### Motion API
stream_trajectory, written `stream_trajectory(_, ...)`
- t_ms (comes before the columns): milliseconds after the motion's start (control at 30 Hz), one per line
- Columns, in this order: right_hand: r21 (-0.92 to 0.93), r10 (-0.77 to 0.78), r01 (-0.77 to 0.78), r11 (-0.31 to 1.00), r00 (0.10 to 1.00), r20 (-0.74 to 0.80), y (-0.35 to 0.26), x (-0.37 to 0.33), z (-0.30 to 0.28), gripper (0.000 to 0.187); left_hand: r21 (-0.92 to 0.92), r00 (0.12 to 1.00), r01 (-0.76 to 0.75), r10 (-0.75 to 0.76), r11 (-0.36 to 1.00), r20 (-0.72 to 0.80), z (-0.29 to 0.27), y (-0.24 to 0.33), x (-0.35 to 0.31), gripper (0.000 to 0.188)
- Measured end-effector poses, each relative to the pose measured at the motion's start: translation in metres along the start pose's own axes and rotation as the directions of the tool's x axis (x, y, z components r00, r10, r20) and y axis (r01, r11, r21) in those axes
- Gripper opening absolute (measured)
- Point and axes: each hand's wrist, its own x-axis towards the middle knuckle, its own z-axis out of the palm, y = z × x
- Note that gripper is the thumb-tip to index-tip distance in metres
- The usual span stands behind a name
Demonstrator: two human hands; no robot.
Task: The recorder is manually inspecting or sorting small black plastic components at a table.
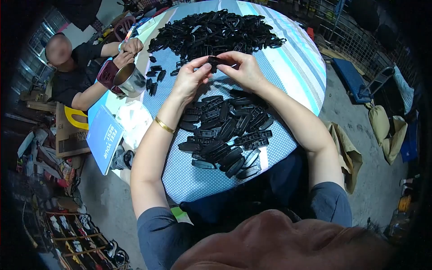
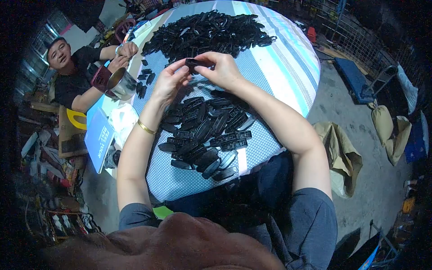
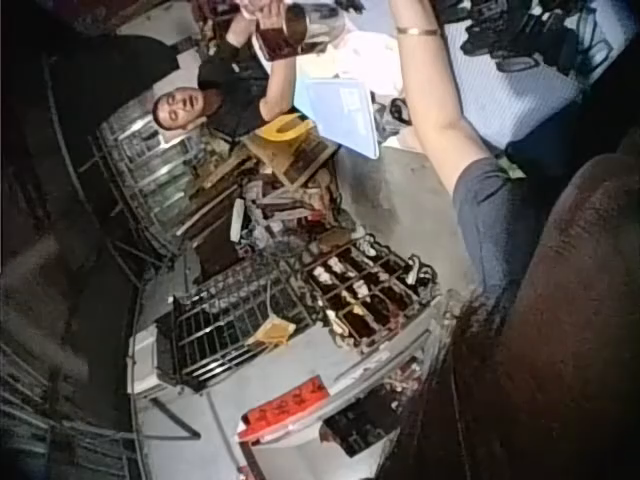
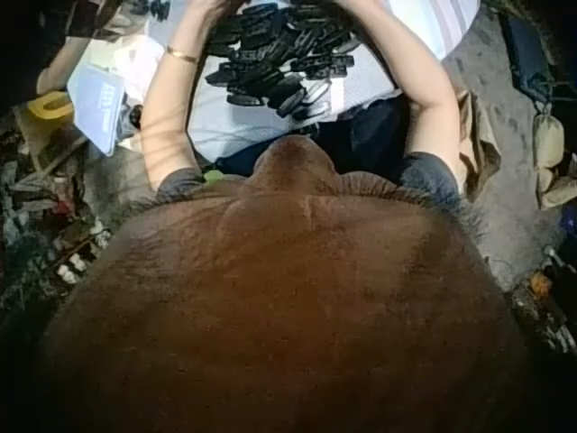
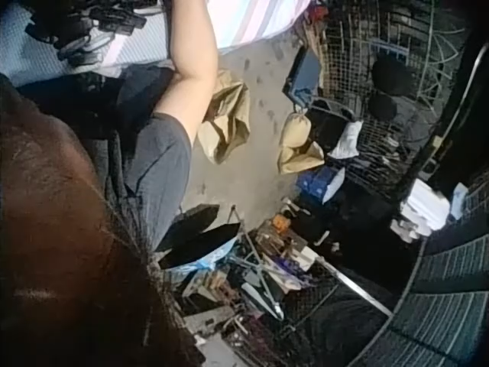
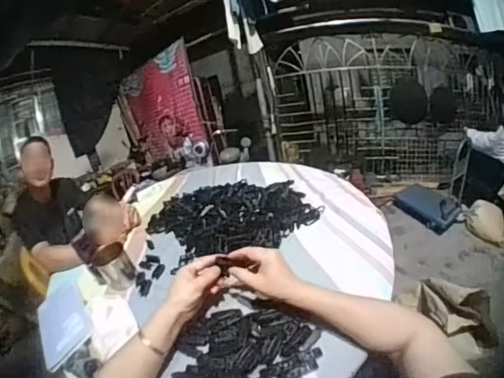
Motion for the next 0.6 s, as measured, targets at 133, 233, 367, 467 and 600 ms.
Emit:
stream_trajectory(133,0.070,0.026,-0.025,0.997,1.000,-0.013,0.003,-0.001,0.005,0.030,0.025,0.997,-0.059,0.060,0.998,-0.041,-0.003,-0.003,0.003,0.027)
stream_trajectory(233,0.035,-0.013,0.015,0.999,0.999,-0.050,0.005,-0.002,0.008,0.028,0.075,0.992,-0.107,0.111,0.991,-0.058,0.000,-0.004,0.003,0.028)
stream_trajectory(367,-0.115,-0.138,0.128,0.985,0.987,-0.081,0.005,-0.003,0.008,0.025,0.045,0.989,-0.098,0.102,0.994,-0.109,0.010,-0.001,-0.001,0.030)
stream_trajectory(467,-0.203,-0.262,0.237,0.950,0.959,-0.104,0.005,-0.003,0.011,0.027,0.043,0.985,-0.112,0.117,0.993,-0.130,0.017,0.000,-0.002,0.030)
stream_trajectory(600,-0.088,0.072,-0.077,0.993,0.995,-0.063,-0.001,-0.004,0.013,0.025,0.035,0.986,-0.149,0.151,0.988,-0.069,0.010,0.001,0.000,0.030)
